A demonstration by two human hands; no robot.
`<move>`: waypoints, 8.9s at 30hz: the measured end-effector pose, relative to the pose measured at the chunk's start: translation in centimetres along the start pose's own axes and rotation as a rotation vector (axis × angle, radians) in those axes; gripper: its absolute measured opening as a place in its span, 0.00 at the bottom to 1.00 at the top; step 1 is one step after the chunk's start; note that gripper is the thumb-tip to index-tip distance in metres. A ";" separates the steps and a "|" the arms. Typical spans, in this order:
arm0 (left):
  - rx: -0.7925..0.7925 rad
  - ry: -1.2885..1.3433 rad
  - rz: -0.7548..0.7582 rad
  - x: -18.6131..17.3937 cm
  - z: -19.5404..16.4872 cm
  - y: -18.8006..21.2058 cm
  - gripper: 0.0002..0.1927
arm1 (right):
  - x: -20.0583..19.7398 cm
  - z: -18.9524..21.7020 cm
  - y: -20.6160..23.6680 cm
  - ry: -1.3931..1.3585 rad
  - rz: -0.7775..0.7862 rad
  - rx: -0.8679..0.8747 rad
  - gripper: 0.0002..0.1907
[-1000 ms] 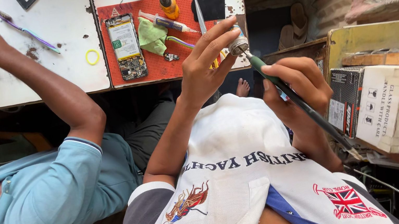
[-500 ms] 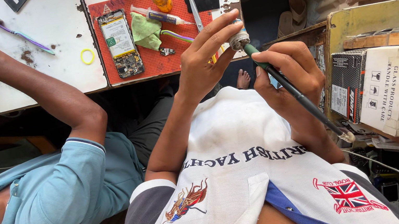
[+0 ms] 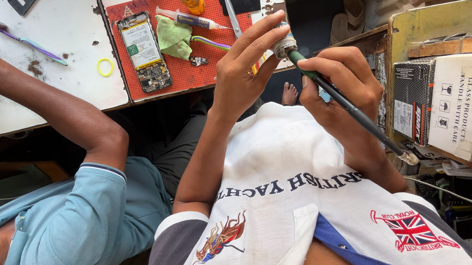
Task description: The person handles a small electronic component, applies flux, and uses a soldering iron to work on the component. They also briefly test a feature phone by pressing its buttons.
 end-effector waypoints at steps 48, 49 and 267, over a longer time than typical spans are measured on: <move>-0.273 -0.034 -0.135 -0.9 4.8 1.1 0.23 | 0.6 -10.5 0.1 -1.471 -0.093 0.406 0.12; -0.274 -0.075 -0.128 -1.1 5.1 1.4 0.23 | 0.9 -11.2 0.4 -1.532 -0.087 0.429 0.12; -0.010 -0.021 -0.332 -13.6 -4.5 1.9 0.15 | 9.6 2.9 1.1 -0.529 -0.228 -0.271 0.15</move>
Point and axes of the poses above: each hand's wrist, its own y-axis away from the middle knuckle, its own x-axis out of the palm, z = x × y, the point moved 2 cm from there along -y, towards the middle knuckle, and after that the axes turned 13 degrees about x, right-handed, at the moved point
